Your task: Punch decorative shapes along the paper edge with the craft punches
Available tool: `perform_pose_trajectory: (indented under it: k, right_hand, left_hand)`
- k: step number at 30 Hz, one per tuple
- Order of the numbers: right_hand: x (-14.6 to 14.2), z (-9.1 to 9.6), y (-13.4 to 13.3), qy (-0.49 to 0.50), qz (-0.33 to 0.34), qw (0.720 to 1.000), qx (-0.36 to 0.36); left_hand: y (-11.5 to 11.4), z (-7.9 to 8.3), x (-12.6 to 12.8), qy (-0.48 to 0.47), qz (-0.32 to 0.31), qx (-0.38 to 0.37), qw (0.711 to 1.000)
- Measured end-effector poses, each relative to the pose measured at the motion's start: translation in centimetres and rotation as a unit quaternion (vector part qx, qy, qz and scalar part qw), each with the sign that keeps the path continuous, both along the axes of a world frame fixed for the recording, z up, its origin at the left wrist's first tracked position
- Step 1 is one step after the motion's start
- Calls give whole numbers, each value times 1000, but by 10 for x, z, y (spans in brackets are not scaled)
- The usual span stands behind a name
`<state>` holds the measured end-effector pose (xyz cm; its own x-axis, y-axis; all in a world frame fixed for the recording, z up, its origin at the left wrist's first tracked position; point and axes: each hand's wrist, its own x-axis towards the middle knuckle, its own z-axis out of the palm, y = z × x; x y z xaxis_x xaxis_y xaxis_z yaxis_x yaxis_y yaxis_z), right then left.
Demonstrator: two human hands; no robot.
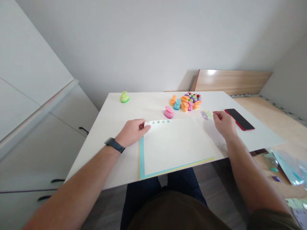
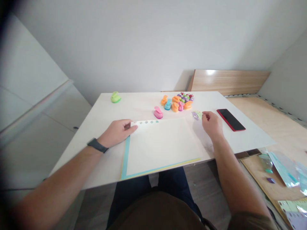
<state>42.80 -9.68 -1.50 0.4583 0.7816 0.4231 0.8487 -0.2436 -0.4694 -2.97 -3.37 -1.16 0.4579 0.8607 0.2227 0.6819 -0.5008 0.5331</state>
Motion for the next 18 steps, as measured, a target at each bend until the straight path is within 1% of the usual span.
perform_pose_trajectory:
  k: [3,5,8,10,12,14,15,16,17,18]
  right_hand:
    - [-23,5,-45,-23,15,997,78]
    - [-40,1,-79,-47,19,992,115]
    - [-58,-19,-127,-62,0,984,170]
    - [-65,-40,-157,-62,-22,982,176]
    - [-67,-65,-186,-42,-50,985,159]
    - [-66,-93,-214,-2,-61,995,82]
    - [-64,-109,-227,32,-49,998,9]
    - [-62,-125,-240,59,-48,996,-42]
    - [-60,-143,-251,82,-52,992,-76]
    - [-57,-161,-262,100,-45,988,-109]
  left_hand:
    - [-1,-1,-2,-8,8,-6,1000]
    - [-1,-2,-4,-1,17,-3,1000]
    - [-2,-2,-5,5,33,8,999]
    - [-2,2,-7,-5,56,13,998]
    - [-4,10,-11,-22,96,24,995]
    - [-15,22,-21,-49,137,45,988]
    - [-25,27,-28,-67,151,56,985]
    - [-40,30,-38,-83,165,70,980]
    - [-57,31,-50,-89,185,85,975]
    - [-79,27,-65,-85,212,97,969]
